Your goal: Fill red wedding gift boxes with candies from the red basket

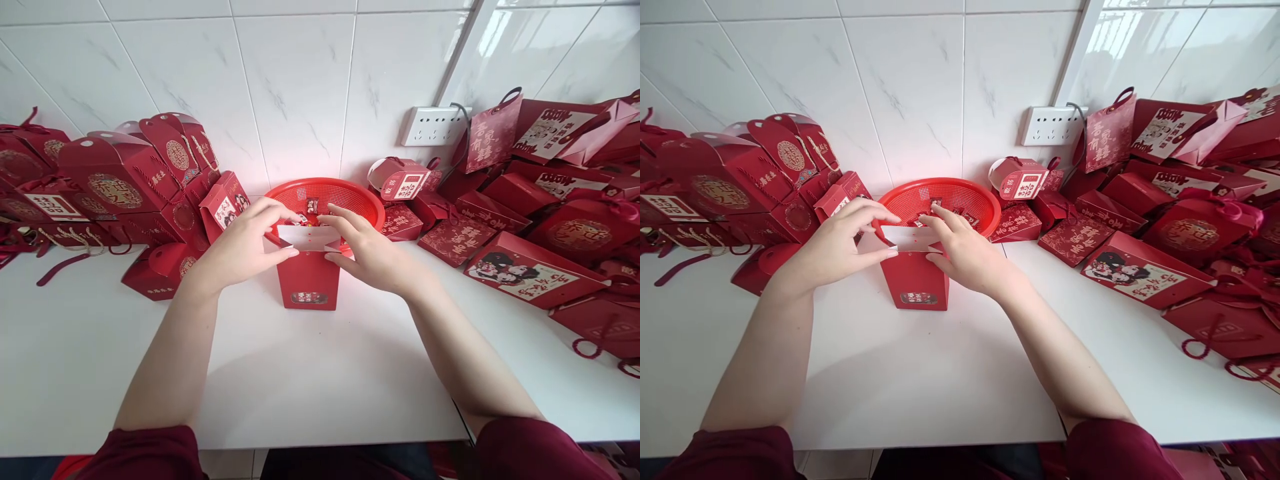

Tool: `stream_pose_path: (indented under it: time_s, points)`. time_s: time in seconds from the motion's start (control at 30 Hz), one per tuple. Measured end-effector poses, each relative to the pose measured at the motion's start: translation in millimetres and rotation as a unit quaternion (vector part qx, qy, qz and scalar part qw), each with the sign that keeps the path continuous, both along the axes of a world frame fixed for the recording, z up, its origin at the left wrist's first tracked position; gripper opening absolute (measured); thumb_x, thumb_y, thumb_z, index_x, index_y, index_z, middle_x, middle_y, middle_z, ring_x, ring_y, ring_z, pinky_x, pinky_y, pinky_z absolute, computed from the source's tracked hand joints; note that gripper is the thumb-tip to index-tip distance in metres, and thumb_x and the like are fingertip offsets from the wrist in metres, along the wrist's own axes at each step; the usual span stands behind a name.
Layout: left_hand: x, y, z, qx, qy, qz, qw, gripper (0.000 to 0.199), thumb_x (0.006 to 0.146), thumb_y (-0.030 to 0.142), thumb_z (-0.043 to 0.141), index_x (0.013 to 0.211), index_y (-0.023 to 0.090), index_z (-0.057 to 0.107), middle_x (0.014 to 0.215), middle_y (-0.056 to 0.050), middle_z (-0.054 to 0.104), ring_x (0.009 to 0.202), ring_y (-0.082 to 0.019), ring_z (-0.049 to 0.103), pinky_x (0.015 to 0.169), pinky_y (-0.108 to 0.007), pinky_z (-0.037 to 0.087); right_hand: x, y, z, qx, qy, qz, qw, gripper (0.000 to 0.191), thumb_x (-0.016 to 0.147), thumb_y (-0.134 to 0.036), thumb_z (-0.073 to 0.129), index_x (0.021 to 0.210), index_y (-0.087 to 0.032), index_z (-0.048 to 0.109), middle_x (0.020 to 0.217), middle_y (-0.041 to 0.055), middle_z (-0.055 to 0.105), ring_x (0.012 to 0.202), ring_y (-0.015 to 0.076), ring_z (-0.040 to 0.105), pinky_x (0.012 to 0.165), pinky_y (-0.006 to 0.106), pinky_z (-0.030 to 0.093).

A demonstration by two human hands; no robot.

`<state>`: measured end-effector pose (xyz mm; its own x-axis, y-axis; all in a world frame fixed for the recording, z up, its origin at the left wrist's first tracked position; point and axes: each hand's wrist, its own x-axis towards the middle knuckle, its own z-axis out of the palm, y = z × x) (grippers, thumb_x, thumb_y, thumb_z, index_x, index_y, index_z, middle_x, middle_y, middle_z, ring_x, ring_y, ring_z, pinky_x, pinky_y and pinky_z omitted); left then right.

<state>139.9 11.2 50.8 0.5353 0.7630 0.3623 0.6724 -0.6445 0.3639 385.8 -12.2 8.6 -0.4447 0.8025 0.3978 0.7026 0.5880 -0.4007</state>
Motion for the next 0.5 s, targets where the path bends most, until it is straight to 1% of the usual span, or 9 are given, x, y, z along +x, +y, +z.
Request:
stream_pose_path:
  time_s: [0.03, 0.1, 0.2, 0.27, 0.3, 0.33, 0.4, 0.47, 0.5]
  points:
    - [0.1, 0.8, -0.9, 0.004, 0.000, 0.002, 1.000, 0.044, 0.083, 0.030, 0.069, 0.125, 0.030, 0.060, 0.135, -0.001, 0.057, 0.122, -0.022, 0.056, 0.099, -0.034, 0.051, 0.1, 1.9, -0.9, -0.007, 0.005, 0.002, 1.000, 0.056, 0.095, -0.019, 0.055, 0.148, -0.024, 0.038, 0.158, 0.0105, 0.035, 0.142, 0.0300, 0.039, 0.106, 0.049, 0.047]
    - [-0.5, 4.7, -4.5, -0.019, 0.007, 0.007, 1.000, 0.051, 0.084, 0.031, 0.067, 0.134, 0.032, 0.056, 0.140, -0.001, 0.055, 0.128, -0.023, 0.053, 0.103, -0.036, 0.048, 1.0, 5.1, -2.2, -0.021, 0.010, 0.012, 1.000, 0.057, 0.096, -0.016, 0.053, 0.149, -0.024, 0.036, 0.153, 0.0098, 0.043, 0.134, 0.0286, 0.049, 0.103, 0.047, 0.048]
    - [-1.8, 13.2, -11.9, -0.097, 0.019, 0.015, 0.995, 0.048, 0.086, 0.035, 0.065, 0.133, 0.031, 0.058, 0.136, -0.001, 0.061, 0.118, -0.024, 0.060, 0.099, -0.036, 0.050, 3.0, 8.7, -2.1, -0.031, 0.004, 0.012, 0.999, 0.052, 0.096, -0.015, 0.050, 0.147, -0.024, 0.041, 0.145, 0.0097, 0.053, 0.123, 0.0286, 0.058, 0.096, 0.044, 0.051]
    - [-1.7, 17.8, -15.3, -0.137, 0.019, 0.014, 0.990, 0.041, 0.087, 0.037, 0.064, 0.127, 0.028, 0.063, 0.122, -0.002, 0.069, 0.103, -0.023, 0.066, 0.088, -0.033, 0.053, 4.0, 9.8, -0.6, -0.030, -0.001, 0.010, 0.999, 0.048, 0.096, -0.014, 0.048, 0.143, -0.024, 0.047, 0.139, 0.0094, 0.058, 0.120, 0.0282, 0.060, 0.092, 0.041, 0.052]
    - [-1.4, 19.1, -15.9, -0.142, 0.023, 0.016, 0.989, 0.035, 0.087, 0.038, 0.064, 0.120, 0.026, 0.066, 0.111, -0.001, 0.072, 0.094, -0.021, 0.067, 0.080, -0.031, 0.052, 4.3, 9.9, 0.4, -0.032, -0.002, 0.008, 0.999, 0.046, 0.097, -0.013, 0.048, 0.141, -0.024, 0.049, 0.136, 0.0088, 0.060, 0.117, 0.0276, 0.061, 0.090, 0.039, 0.052]
    - [-1.0, 19.8, -15.9, -0.139, 0.033, 0.021, 0.989, 0.029, 0.086, 0.039, 0.064, 0.111, 0.024, 0.069, 0.097, -0.001, 0.073, 0.083, -0.020, 0.067, 0.071, -0.029, 0.050, 4.6, 9.9, 1.5, -0.038, -0.004, 0.005, 0.999, 0.045, 0.097, -0.013, 0.047, 0.139, -0.024, 0.052, 0.132, 0.0082, 0.063, 0.114, 0.0268, 0.063, 0.088, 0.037, 0.052]
    - [-0.3, 19.5, -14.1, -0.129, 0.060, 0.035, 0.989, 0.022, 0.085, 0.041, 0.064, 0.091, 0.021, 0.071, 0.073, 0.001, 0.066, 0.065, -0.016, 0.060, 0.056, -0.027, 0.041, 5.1, 9.4, 3.4, -0.050, -0.007, -0.003, 0.999, 0.041, 0.096, -0.012, 0.048, 0.134, -0.024, 0.057, 0.122, 0.0070, 0.069, 0.105, 0.0249, 0.066, 0.083, 0.034, 0.051]
    - [0.0, 18.1, -11.4, -0.130, 0.088, 0.039, 0.987, 0.023, 0.084, 0.042, 0.064, 0.083, 0.020, 0.072, 0.063, 0.002, 0.061, 0.057, -0.014, 0.054, 0.051, -0.026, 0.035, 5.8, 8.6, 4.6, -0.054, -0.011, -0.001, 0.999, 0.035, 0.095, -0.011, 0.049, 0.125, -0.023, 0.063, 0.112, 0.0060, 0.073, 0.096, 0.0231, 0.068, 0.078, 0.031, 0.050]
    - [0.0, 17.3, -10.1, -0.133, 0.093, 0.032, 0.986, 0.024, 0.084, 0.041, 0.064, 0.085, 0.020, 0.074, 0.063, 0.002, 0.062, 0.058, -0.014, 0.054, 0.052, -0.026, 0.036, 6.3, 8.3, 4.9, -0.050, -0.012, 0.006, 0.999, 0.032, 0.095, -0.011, 0.050, 0.120, -0.023, 0.067, 0.109, 0.0055, 0.074, 0.093, 0.0223, 0.069, 0.076, 0.030, 0.050]
